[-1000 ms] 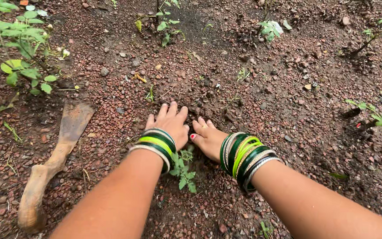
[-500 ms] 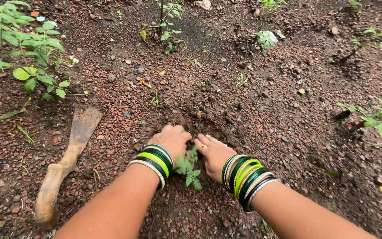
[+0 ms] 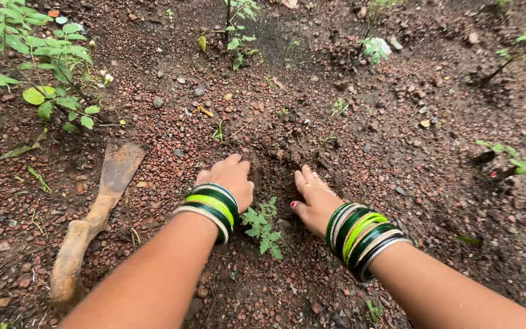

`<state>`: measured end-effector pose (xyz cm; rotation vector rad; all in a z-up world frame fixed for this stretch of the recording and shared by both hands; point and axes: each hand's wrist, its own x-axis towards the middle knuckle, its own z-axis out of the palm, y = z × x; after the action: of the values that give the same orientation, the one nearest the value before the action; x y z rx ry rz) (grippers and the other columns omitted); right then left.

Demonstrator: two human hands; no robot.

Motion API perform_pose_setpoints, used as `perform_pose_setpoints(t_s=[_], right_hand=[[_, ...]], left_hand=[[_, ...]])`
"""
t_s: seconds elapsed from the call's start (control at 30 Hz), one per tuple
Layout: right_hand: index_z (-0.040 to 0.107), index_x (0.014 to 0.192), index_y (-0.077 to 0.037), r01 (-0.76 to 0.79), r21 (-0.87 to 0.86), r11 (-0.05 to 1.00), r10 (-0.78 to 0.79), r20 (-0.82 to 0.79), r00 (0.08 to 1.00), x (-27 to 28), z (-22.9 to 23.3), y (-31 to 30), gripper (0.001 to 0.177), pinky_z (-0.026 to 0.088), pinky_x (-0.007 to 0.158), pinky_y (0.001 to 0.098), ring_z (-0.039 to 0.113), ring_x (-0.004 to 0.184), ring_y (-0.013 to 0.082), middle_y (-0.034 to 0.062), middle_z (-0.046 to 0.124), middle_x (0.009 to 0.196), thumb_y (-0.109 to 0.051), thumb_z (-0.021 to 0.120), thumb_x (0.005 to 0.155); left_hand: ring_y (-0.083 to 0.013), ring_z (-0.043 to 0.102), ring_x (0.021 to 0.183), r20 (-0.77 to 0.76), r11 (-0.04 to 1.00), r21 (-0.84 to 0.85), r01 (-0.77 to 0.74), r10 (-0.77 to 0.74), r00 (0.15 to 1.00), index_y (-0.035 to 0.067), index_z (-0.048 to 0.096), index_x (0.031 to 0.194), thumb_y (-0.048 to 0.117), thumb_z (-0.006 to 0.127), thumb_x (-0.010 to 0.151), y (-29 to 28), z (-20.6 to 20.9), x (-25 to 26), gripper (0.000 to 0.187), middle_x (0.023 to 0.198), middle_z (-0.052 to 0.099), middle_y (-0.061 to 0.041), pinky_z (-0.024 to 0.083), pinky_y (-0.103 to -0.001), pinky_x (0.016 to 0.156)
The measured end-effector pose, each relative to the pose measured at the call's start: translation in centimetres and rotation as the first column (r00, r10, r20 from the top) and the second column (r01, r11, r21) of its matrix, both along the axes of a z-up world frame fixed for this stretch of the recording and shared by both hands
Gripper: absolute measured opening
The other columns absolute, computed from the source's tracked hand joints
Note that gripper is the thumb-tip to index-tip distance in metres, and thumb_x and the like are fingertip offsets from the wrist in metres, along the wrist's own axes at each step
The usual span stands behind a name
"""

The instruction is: The person plants a seedling in the soil by digging a small hole, placing the plant, and pressing the soil down around the roots.

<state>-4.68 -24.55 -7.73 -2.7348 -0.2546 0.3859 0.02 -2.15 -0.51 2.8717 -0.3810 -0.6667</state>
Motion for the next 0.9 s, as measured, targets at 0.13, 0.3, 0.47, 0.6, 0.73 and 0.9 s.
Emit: perform_pose_setpoints(t_s=[0.13, 0.3, 0.47, 0.6, 0.73, 0.9], right_hand=[[0.019, 0.156, 0.000, 0.018, -0.059, 0.998, -0.024, -0.093, 0.995, 0.0, 0.3, 0.5, 0.076, 0.015, 0.123, 0.0457, 0.012, 0.153, 0.0436, 0.0283, 0.007, 0.165, -0.025, 0.058, 0.096], [0.023, 0.155, 0.000, 0.016, -0.171, 0.985, -0.027, -0.066, 0.997, -0.6, 1.7, 1.9, 0.076, 0.019, 0.122, 0.0479, 0.018, 0.152, 0.0429, 0.0272, 0.013, 0.164, -0.025, 0.059, 0.094], [0.040, 0.150, -0.002, -0.040, -0.062, 0.997, 0.050, 0.171, 0.984, -2.5, 0.1, 3.5, 0.062, 0.027, 0.127, 0.0412, 0.038, 0.149, 0.0378, 0.0254, 0.039, 0.157, -0.011, 0.055, 0.090], [0.037, 0.149, 0.005, -0.032, 0.262, 0.964, 0.014, 0.072, 0.997, -1.9, -0.3, 4.2, 0.063, 0.029, 0.120, 0.0405, 0.041, 0.143, 0.0384, 0.0295, 0.042, 0.154, 0.001, 0.053, 0.088], [0.050, 0.146, -0.003, 0.066, 0.620, 0.782, 0.025, -0.137, 0.990, -1.9, 1.4, 3.7, 0.058, 0.039, 0.117, 0.0350, 0.059, 0.133, 0.0286, 0.0177, 0.066, 0.139, -0.002, 0.053, 0.088], [0.053, 0.144, -0.007, 0.309, 0.511, 0.802, -0.283, -0.131, 0.950, -3.9, 3.7, 2.5, 0.049, 0.038, 0.118, 0.0342, 0.055, 0.138, 0.0273, 0.0144, 0.060, 0.145, -0.013, 0.053, 0.096]], left_hand=[[-0.0378, 0.023, 0.153, 0.068, 0.995, -0.093, 0.023, -0.017, 0.998, 0.018, 0.033, 0.155, 0.037, 0.058, 0.096, -1.7, -1.3, -0.5, 0.067, 0.167, 0.020, -0.011, 0.025, -0.056, 0.121], [-0.0425, 0.006, 0.155, -0.032, 0.998, -0.044, -0.041, 0.040, 0.999, 0.023, 0.020, 0.161, 0.038, 0.053, 0.099, -3.1, -1.5, -0.8, 0.072, 0.171, 0.004, -0.010, 0.011, -0.060, 0.123], [-0.0432, 0.007, 0.156, -0.075, 0.996, -0.084, -0.020, 0.013, 0.997, 0.024, 0.026, 0.159, 0.032, 0.052, 0.098, -3.3, -1.3, -0.7, 0.067, 0.172, 0.007, -0.005, 0.014, -0.060, 0.124], [-0.0365, 0.019, 0.155, -0.092, 0.989, -0.147, 0.025, -0.039, 0.995, 0.021, 0.053, 0.144, 0.025, 0.048, 0.098, -2.8, -1.7, -0.9, 0.047, 0.170, 0.016, -0.005, 0.022, -0.059, 0.122], [-0.0364, 0.050, 0.140, -0.089, 0.987, -0.138, 0.088, -0.101, 0.991, 0.016, 0.068, 0.130, 0.020, 0.052, 0.094, -1.7, -1.6, -1.4, 0.039, 0.154, 0.053, -0.008, 0.042, -0.049, 0.118], [-0.0317, 0.065, 0.124, -0.097, 0.978, -0.206, 0.034, -0.055, 0.994, 0.026, 0.068, 0.129, 0.020, 0.065, 0.087, 2.4, 0.3, -0.3, 0.043, 0.134, 0.068, -0.011, 0.049, -0.043, 0.112]])
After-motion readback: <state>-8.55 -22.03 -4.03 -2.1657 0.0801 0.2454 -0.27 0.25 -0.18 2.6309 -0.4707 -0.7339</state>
